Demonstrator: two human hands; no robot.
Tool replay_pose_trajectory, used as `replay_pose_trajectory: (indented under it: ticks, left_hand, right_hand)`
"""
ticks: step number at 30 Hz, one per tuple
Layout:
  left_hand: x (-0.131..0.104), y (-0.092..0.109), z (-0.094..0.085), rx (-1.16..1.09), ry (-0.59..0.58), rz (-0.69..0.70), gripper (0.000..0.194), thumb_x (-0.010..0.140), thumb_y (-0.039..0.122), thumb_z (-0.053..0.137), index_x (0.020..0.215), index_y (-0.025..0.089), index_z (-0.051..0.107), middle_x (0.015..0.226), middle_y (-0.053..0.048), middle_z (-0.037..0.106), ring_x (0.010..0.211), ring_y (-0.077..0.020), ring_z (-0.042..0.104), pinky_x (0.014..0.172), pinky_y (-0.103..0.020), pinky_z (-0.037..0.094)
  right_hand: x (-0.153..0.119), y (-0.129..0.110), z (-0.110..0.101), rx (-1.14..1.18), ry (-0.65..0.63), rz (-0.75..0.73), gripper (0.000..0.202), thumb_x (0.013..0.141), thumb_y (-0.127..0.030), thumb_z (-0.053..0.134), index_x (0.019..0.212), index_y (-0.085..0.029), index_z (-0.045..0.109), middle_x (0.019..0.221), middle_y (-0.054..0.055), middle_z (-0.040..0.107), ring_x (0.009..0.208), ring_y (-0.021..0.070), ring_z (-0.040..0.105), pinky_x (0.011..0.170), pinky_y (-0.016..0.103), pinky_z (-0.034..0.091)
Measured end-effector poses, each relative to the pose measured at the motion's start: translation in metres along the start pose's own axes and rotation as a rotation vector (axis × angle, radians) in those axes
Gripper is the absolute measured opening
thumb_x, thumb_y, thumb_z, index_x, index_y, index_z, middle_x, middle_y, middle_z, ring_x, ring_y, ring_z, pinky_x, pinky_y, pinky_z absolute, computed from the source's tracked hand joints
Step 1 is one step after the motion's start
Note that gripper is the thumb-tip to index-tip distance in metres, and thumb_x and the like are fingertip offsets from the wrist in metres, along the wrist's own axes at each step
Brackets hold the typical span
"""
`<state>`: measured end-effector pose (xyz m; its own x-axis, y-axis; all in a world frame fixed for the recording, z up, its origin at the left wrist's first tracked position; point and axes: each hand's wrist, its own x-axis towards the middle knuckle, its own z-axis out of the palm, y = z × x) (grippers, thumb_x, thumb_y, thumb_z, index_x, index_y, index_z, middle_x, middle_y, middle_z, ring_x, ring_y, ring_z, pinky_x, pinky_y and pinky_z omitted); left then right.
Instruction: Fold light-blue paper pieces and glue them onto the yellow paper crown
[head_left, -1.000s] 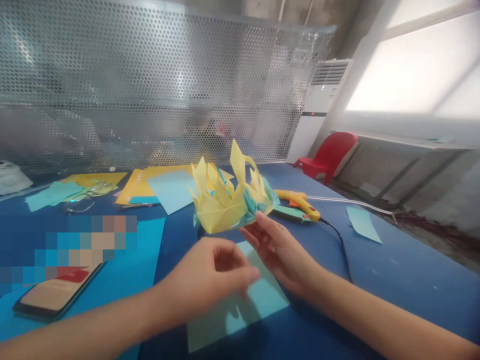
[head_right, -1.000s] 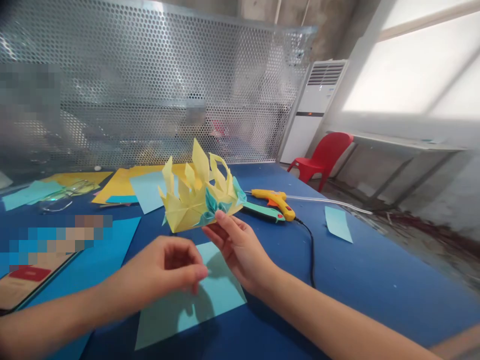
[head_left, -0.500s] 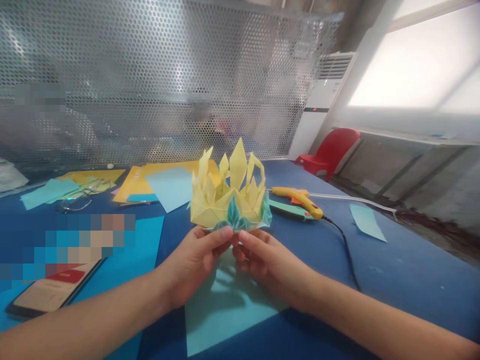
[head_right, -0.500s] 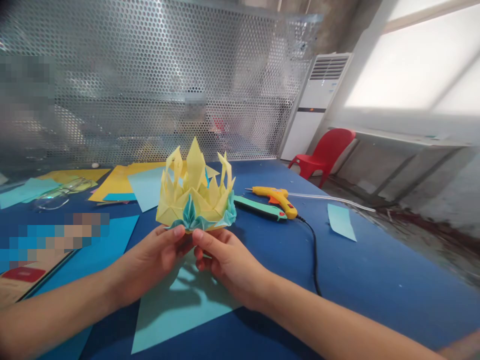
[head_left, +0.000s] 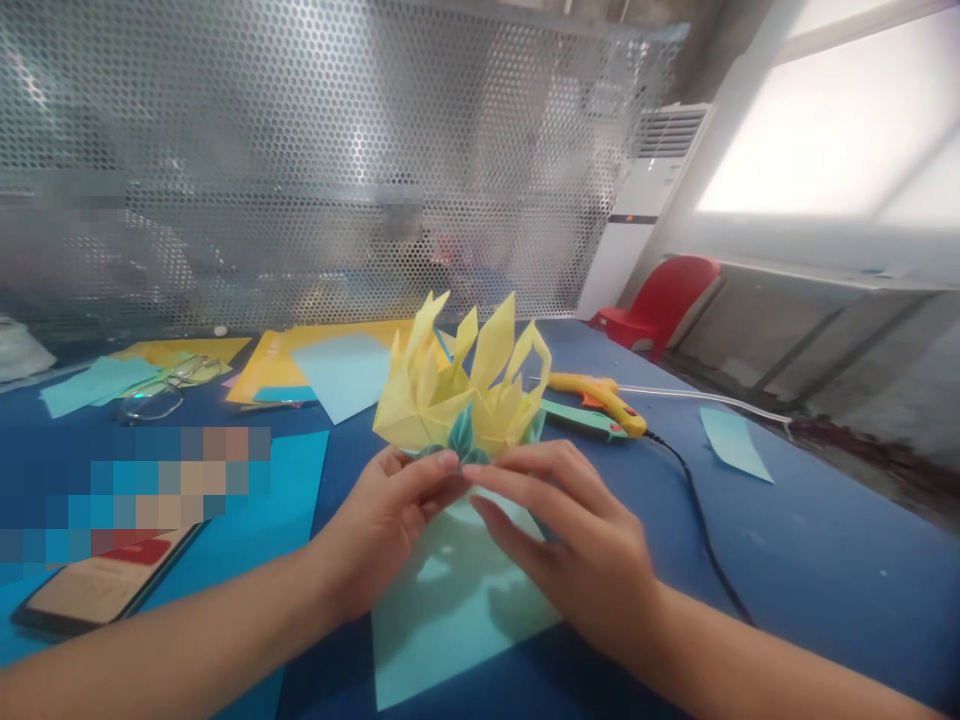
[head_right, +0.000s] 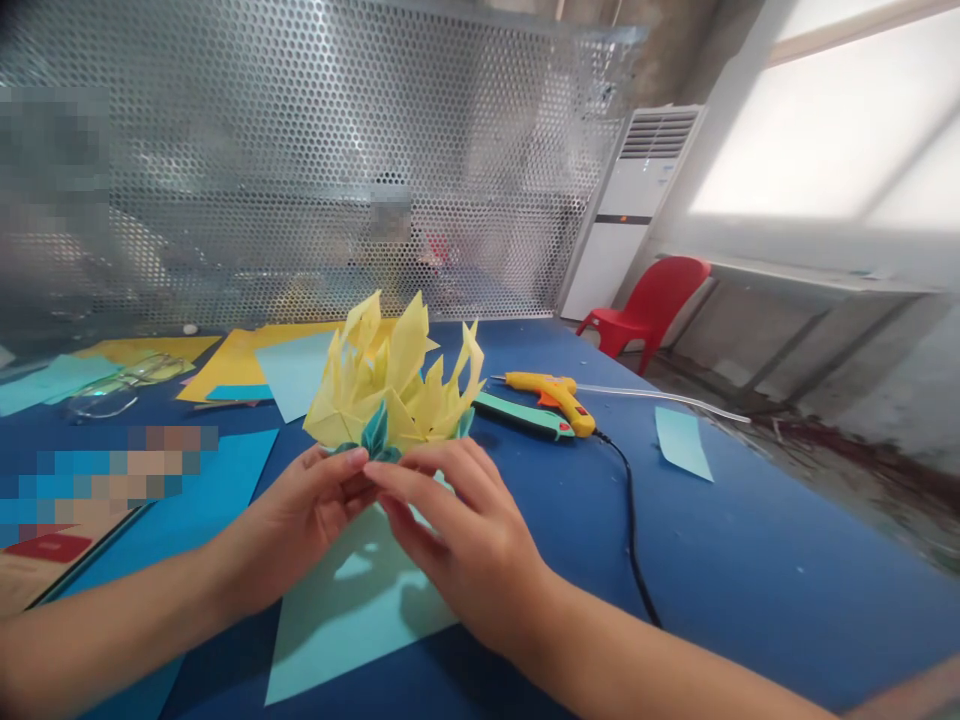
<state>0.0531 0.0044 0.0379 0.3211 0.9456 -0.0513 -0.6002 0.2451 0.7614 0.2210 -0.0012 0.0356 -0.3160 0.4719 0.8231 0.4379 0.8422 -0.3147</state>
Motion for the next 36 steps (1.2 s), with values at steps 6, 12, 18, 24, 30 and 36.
replay_pose_trajectory:
  ticks: [6, 12, 18, 24, 30, 36]
  left_hand:
    - [-0.003, 0.001, 0.004, 0.073, -0.089, 0.055, 0.030, 0.077, 0.016, 0.076, 0.107, 0.023, 0.073, 0.105, -0.003, 0.077, 0.109, -0.0221, 0.067, 0.095, -0.030, 0.051]
    - [-0.008, -0.001, 0.004, 0.154, -0.069, 0.110, 0.043, 0.073, 0.013, 0.081, 0.113, 0.028, 0.072, 0.114, 0.002, 0.075, 0.113, -0.0185, 0.066, 0.098, -0.026, 0.050]
    - [-0.013, -0.002, 0.002, 0.263, 0.022, 0.134, 0.030, 0.067, 0.018, 0.087, 0.095, 0.024, 0.077, 0.101, 0.000, 0.079, 0.098, -0.0199, 0.073, 0.085, -0.024, 0.057]
    - [-0.013, -0.002, 0.000, 0.369, 0.027, 0.191, 0.027, 0.067, 0.019, 0.087, 0.091, 0.029, 0.079, 0.095, 0.007, 0.080, 0.096, -0.0195, 0.074, 0.083, -0.022, 0.059]
    - [-0.013, -0.001, 0.001, 0.437, 0.002, 0.239, 0.021, 0.070, 0.022, 0.085, 0.087, 0.031, 0.078, 0.096, 0.008, 0.079, 0.097, -0.0205, 0.074, 0.084, -0.025, 0.060]
    - [-0.009, 0.002, -0.003, 0.576, 0.013, 0.307, 0.028, 0.072, 0.018, 0.082, 0.096, 0.031, 0.076, 0.104, 0.008, 0.078, 0.104, -0.0199, 0.071, 0.092, -0.027, 0.056]
  right_hand:
    - [-0.001, 0.009, 0.000, -0.136, 0.020, -0.137, 0.025, 0.080, -0.005, 0.072, 0.102, -0.017, 0.069, 0.095, 0.007, 0.071, 0.085, 0.0155, 0.066, 0.079, 0.029, 0.054]
    - [-0.003, -0.002, -0.004, -0.098, 0.005, -0.109, 0.027, 0.082, -0.005, 0.068, 0.102, -0.023, 0.067, 0.092, 0.004, 0.075, 0.079, 0.0158, 0.070, 0.078, 0.028, 0.059]
    - [0.002, -0.008, -0.007, -0.025, -0.003, -0.063, 0.022, 0.082, -0.005, 0.066, 0.093, -0.024, 0.069, 0.087, 0.001, 0.077, 0.073, 0.0142, 0.072, 0.079, 0.022, 0.060]
    - [0.002, -0.007, -0.008, 0.033, -0.018, -0.039, 0.024, 0.080, -0.004, 0.067, 0.089, -0.026, 0.070, 0.081, 0.000, 0.076, 0.071, 0.0149, 0.072, 0.075, 0.022, 0.061]
    - [0.003, -0.007, -0.010, 0.013, -0.048, 0.046, 0.023, 0.081, -0.006, 0.066, 0.080, -0.029, 0.071, 0.079, -0.002, 0.076, 0.065, 0.0152, 0.072, 0.065, 0.022, 0.061]
    - [0.001, 0.000, -0.004, -0.026, -0.069, 0.073, 0.016, 0.084, -0.014, 0.065, 0.077, -0.027, 0.070, 0.078, -0.002, 0.076, 0.061, 0.0137, 0.071, 0.062, 0.020, 0.061]
